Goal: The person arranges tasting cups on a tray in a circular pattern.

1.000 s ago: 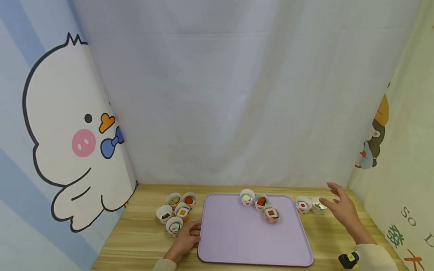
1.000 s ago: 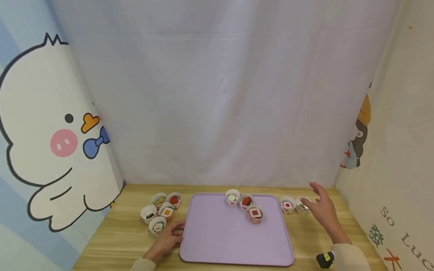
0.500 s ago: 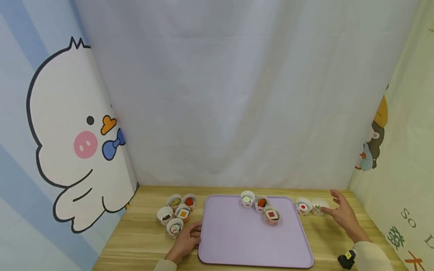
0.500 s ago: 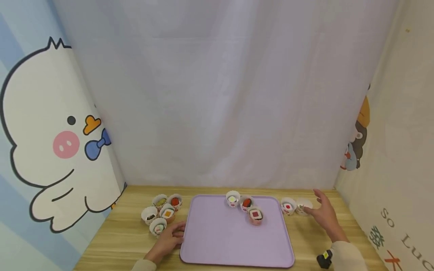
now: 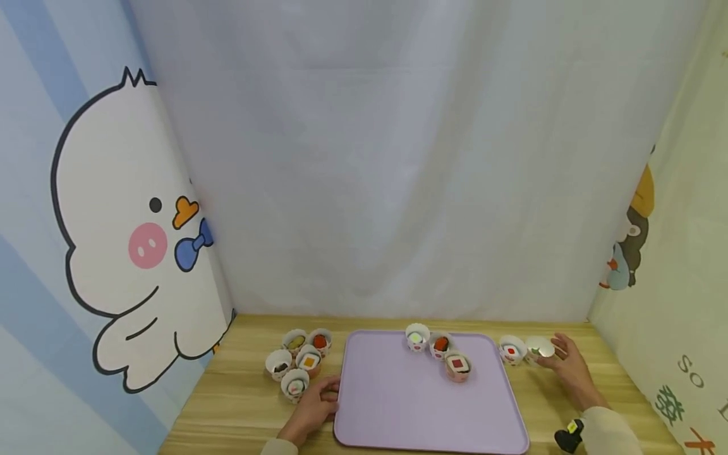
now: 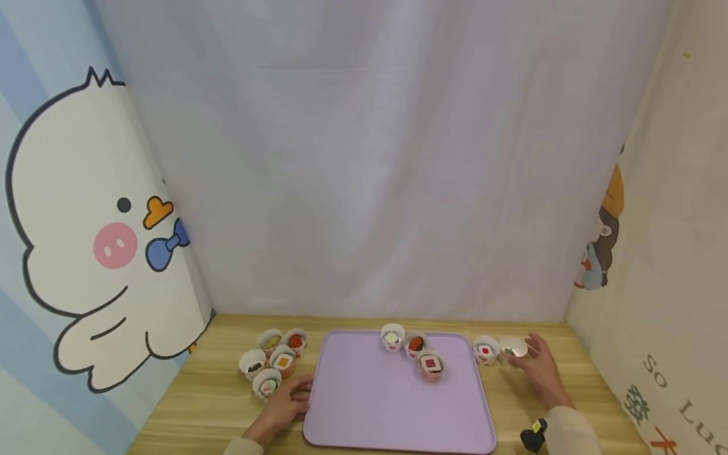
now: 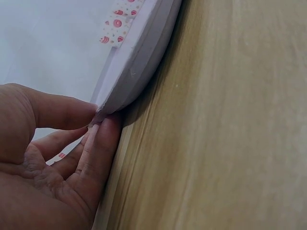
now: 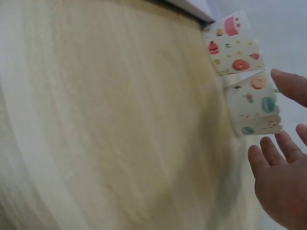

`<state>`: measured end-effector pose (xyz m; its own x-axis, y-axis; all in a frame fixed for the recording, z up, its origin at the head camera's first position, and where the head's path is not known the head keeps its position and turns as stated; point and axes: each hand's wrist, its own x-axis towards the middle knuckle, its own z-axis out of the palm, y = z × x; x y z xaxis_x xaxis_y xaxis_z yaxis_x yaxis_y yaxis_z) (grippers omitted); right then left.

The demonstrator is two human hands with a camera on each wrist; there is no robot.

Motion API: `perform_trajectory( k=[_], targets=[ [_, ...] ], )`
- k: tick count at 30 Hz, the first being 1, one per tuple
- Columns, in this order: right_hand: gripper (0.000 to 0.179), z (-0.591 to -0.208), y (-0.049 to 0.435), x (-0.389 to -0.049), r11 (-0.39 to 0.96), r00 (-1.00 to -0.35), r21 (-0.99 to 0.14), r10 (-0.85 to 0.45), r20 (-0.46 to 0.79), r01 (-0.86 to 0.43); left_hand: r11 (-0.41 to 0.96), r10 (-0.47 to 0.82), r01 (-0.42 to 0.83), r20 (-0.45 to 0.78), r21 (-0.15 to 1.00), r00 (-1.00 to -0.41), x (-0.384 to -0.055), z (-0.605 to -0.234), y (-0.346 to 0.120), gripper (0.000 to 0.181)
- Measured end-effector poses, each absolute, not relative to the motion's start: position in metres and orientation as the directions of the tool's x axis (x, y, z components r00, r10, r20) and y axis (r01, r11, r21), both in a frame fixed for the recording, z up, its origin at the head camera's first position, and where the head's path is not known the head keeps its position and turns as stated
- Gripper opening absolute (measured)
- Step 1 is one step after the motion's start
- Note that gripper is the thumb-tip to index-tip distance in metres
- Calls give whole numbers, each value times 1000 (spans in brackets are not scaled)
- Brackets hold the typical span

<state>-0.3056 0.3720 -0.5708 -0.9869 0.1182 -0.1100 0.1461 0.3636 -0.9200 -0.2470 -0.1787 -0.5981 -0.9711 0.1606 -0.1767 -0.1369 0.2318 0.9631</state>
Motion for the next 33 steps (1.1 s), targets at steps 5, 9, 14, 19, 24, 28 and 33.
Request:
perform_trajectory(
  k=[5,9,14,19,24,28,33],
  targets=[
    [98,-580,367,-309,325,-978,-930,165,-124,173,228,169,-144,-185,963,-968,-247,-597,-178,60],
    [97,-584,366,-311,310,-973,-934,197,-117,176,230,172,-145,-187,962,-967,-247,-598,-178,60],
    [95,-583,364,-313,326,-972,-928,204,-116,179,233,168,-137,-178,963,-969,-248,-599,-179,60],
    [88,-588,362,-315,376,-974,-911,202,-98,170,237,164,-130,-172,963,-971,-249,-601,-180,59],
    [77,-594,360,-316,410,-967,-895,242,-77,174,232,164,-134,-174,964,-971,-247,-599,-179,60],
    [74,-593,357,-315,411,-959,-893,275,-70,183,229,164,-140,-180,963,-970,-246,-598,-179,60],
    [72,-589,354,-310,433,-944,-879,327,-53,199,230,160,-143,-182,963,-970,-246,-596,-180,60]
  ],
)
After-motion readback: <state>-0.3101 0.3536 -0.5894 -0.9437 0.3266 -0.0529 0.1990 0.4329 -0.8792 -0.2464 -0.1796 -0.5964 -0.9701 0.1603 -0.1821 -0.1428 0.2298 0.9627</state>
